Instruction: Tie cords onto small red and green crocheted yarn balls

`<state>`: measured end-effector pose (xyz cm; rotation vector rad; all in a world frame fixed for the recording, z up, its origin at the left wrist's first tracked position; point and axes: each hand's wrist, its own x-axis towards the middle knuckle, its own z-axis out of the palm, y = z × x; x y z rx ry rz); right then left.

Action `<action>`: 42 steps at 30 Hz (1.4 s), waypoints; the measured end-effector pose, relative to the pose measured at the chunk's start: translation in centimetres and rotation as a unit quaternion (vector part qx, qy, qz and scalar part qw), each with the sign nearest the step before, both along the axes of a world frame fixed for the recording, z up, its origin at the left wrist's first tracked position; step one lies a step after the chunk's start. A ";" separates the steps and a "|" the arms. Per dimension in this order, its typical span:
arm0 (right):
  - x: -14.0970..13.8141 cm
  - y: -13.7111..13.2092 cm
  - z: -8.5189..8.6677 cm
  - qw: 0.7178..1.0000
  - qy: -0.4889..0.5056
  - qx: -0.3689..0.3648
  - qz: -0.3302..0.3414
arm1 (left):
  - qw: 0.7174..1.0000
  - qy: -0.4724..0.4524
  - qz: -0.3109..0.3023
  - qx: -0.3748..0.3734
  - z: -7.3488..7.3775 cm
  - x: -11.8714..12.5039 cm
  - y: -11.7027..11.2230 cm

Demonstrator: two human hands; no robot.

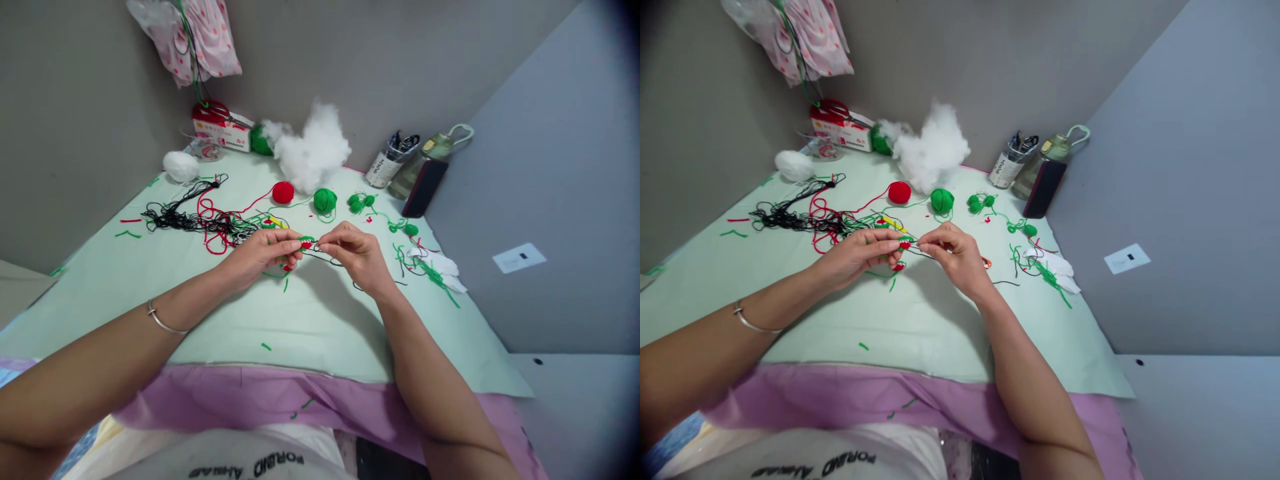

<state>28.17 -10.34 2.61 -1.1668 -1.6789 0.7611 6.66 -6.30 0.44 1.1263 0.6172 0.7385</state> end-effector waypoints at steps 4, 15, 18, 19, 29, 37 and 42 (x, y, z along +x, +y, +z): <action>-0.2 -0.1 0.1 1.000 0.020 -0.016 0.011 | 1.000 -0.004 -0.005 0.003 -0.1 0.0 0.1; -0.6 0.3 -0.9 0.998 0.010 -0.009 -0.060 | 0.999 -0.005 0.015 -0.033 -0.1 0.3 -0.1; -1.0 0.1 -1.3 0.998 0.004 -0.002 -0.061 | 0.999 -0.002 0.023 -0.023 0.0 0.4 -0.2; -1.2 -0.1 -1.4 0.999 0.005 0.001 -0.053 | 1.000 0.002 0.024 -0.018 0.0 0.5 -0.2; -2.5 -1.2 -2.1 0.934 -0.311 0.174 -0.033 | 0.996 0.060 0.056 0.046 -1.0 0.8 -0.2; -3.6 -1.8 -1.3 0.916 -0.314 0.239 -0.064 | 0.985 0.115 0.066 0.108 -1.1 1.0 0.0; -4.5 -2.2 -0.8 0.994 -0.060 0.094 0.024 | 0.985 0.111 0.074 0.112 -1.1 1.0 0.0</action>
